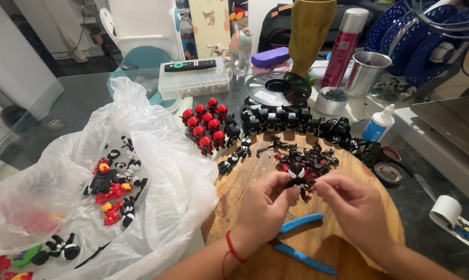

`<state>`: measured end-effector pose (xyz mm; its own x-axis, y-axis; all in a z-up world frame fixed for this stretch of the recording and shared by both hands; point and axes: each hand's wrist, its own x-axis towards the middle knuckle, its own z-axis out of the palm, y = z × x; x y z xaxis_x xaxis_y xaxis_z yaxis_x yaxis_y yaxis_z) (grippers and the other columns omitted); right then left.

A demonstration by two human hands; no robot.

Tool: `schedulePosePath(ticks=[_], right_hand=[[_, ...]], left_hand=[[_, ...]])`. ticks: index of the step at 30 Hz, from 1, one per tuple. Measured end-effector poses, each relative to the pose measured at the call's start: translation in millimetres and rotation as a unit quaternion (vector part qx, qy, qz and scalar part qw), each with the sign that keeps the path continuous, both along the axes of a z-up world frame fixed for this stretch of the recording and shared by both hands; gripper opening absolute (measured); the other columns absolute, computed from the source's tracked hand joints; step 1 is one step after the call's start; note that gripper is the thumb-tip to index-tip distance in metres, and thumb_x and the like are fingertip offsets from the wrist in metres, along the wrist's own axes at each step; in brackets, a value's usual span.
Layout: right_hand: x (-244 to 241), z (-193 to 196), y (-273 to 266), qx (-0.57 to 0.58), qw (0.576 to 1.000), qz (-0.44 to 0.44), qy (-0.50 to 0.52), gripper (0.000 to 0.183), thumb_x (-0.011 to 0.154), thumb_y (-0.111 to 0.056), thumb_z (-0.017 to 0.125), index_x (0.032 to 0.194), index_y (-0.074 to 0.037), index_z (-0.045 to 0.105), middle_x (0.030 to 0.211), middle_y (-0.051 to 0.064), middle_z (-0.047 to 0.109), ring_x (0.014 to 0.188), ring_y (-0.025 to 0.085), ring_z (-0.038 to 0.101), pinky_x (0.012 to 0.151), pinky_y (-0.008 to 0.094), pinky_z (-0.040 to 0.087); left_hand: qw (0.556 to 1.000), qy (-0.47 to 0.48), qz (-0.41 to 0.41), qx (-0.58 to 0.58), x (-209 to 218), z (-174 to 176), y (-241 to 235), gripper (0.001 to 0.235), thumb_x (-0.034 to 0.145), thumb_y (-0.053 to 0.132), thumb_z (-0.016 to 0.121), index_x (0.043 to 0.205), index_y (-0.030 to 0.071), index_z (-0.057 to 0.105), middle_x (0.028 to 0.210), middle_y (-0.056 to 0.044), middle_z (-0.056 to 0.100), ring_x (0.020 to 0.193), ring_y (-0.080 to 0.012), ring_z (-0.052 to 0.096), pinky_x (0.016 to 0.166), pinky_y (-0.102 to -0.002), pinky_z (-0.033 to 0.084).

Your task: The person assembles small 3D-printed figurines by hand, picking black and red parts from a plastic bag and snapping them together on a wooden board. Completed figures are placed in rows on the table. A 3D printer is visible in the background.

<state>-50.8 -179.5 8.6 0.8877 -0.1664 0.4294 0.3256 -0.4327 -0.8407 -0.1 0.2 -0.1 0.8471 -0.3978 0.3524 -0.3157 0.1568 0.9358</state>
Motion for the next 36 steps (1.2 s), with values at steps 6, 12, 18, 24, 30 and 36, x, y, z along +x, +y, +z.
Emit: schedulePosePath(ticks=[6, 12, 18, 24, 30, 36], right_hand=[[3.9, -4.0, 8.2, 0.098, 0.989, 0.013, 0.113, 0.012, 0.077, -0.004, 0.082, 0.087, 0.002, 0.080, 0.080, 0.006, 0.072, 0.069, 0.013, 0.062, 0.059, 0.026, 0.050], [3.2, -2.5, 11.4, 0.143, 0.982, 0.017, 0.123, 0.010, 0.078, 0.003, 0.079, 0.088, 0.003, 0.080, 0.084, 0.009, 0.077, 0.077, 0.016, 0.069, 0.069, 0.028, 0.057], [3.8, -5.0, 9.9, 0.116, 0.983, 0.016, 0.144, 0.003, 0.081, -0.001, 0.080, 0.083, 0.000, 0.079, 0.077, 0.005, 0.073, 0.070, 0.012, 0.062, 0.062, 0.026, 0.048], [3.8, -13.2, 4.1, 0.107, 0.988, 0.013, 0.108, 0.004, 0.081, 0.003, 0.077, 0.083, -0.001, 0.077, 0.071, 0.004, 0.067, 0.063, 0.010, 0.055, 0.052, 0.025, 0.042], [0.9, -7.1, 6.8, 0.110, 0.984, -0.018, 0.140, 0.004, 0.080, 0.001, 0.079, 0.084, 0.001, 0.079, 0.073, 0.007, 0.072, 0.063, 0.013, 0.060, 0.055, 0.026, 0.047], [0.6, 8.1, 13.0, 0.171, 0.970, 0.026, 0.170, 0.040, 0.079, 0.001, 0.071, 0.119, 0.001, 0.072, 0.101, 0.013, 0.078, 0.095, 0.021, 0.071, 0.083, 0.032, 0.056]], left_hand=[[0.999, -0.010, 0.020, -0.039, 4.0, -11.0, -5.4, 0.014, 0.092, 0.014, 0.068, 0.103, 0.006, 0.069, 0.093, -0.004, 0.070, 0.081, -0.0116, 0.065, 0.073, -0.025, 0.055], [0.999, -0.008, 0.041, -0.008, 6.4, -11.8, -5.1, 0.012, 0.090, 0.019, 0.070, 0.097, 0.009, 0.069, 0.090, -0.001, 0.069, 0.082, -0.0122, 0.068, 0.074, -0.026, 0.057], [0.996, -0.058, 0.072, 0.004, 6.9, -13.6, -4.6, 0.014, 0.088, 0.020, 0.070, 0.097, 0.009, 0.069, 0.097, -0.003, 0.068, 0.089, -0.0150, 0.067, 0.079, -0.028, 0.058], [0.993, -0.095, 0.066, 0.027, 6.1, -8.0, -2.8, 0.010, 0.089, 0.018, 0.069, 0.095, 0.010, 0.068, 0.094, -0.003, 0.064, 0.087, -0.0148, 0.062, 0.078, -0.027, 0.053], [0.992, -0.095, 0.074, 0.025, 4.7, -6.8, -3.7, 0.008, 0.089, 0.014, 0.069, 0.095, 0.010, 0.069, 0.093, -0.003, 0.064, 0.085, -0.0154, 0.061, 0.077, -0.028, 0.052], [0.998, -0.045, 0.039, 0.027, 5.0, -5.5, -2.8, 0.006, 0.090, 0.012, 0.069, 0.094, 0.009, 0.070, 0.082, -0.002, 0.064, 0.072, -0.0114, 0.059, 0.065, -0.026, 0.050]])
